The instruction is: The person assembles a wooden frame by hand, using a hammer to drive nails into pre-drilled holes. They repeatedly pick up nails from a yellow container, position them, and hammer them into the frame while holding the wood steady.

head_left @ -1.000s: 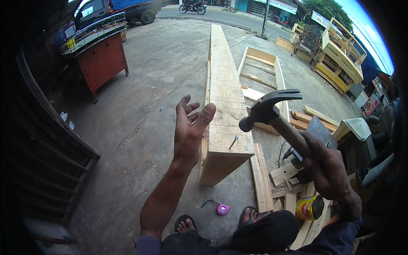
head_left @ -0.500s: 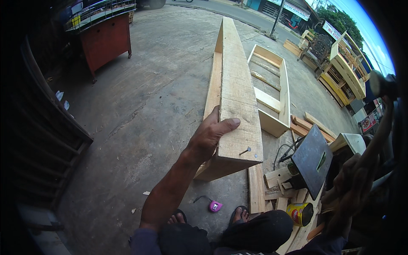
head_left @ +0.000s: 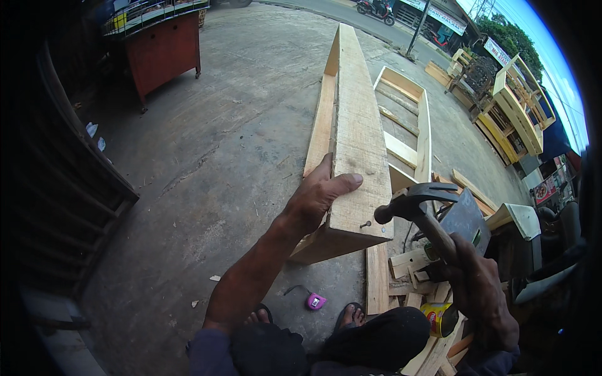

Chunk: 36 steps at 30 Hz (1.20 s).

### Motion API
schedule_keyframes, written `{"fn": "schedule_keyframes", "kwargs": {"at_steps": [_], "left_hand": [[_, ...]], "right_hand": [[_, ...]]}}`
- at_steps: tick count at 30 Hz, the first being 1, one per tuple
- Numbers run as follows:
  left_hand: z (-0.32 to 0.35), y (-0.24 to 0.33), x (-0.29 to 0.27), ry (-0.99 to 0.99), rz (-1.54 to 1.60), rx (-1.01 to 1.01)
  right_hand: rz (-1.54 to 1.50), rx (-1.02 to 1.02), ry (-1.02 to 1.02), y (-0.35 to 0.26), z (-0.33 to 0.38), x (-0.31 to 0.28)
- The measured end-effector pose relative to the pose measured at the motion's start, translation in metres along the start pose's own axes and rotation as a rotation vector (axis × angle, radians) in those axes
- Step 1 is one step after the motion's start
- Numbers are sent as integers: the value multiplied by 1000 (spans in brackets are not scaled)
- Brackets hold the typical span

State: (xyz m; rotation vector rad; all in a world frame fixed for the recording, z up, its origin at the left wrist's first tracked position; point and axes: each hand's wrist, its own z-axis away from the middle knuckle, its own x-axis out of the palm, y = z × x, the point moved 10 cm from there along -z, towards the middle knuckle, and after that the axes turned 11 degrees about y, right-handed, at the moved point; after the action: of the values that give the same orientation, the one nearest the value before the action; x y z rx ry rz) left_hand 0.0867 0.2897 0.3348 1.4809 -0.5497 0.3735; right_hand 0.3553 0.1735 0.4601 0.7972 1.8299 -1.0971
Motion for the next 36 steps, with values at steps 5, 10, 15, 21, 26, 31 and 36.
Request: {"fn": "schedule_keyframes", "kwargs": {"at_steps": [5,10,15,21,26,31,36], "left_hand": [[-4,-5,0,-14,28,-23],[-3,-1,-2,2,4,19],[-3,0,1,-29,3,31],[-3,-3,1,-29,-23,11],[-2,6,4,-9,-52,75],[-1,3,8,-26,6,25],[1,6,7,-8,-36,55]], "right_hand": [[-551,47,375,26,-1,-29],[-154,-33,328,12,-6,-29],[-279,-42,34,-13,-13,1],[-946,82,132,-20,-18,-8],[163,-112,-37,-24,-21,10],[-187,-37,-128,-23,-19,14],[-666,42,323,-19,-24,-24]]}}
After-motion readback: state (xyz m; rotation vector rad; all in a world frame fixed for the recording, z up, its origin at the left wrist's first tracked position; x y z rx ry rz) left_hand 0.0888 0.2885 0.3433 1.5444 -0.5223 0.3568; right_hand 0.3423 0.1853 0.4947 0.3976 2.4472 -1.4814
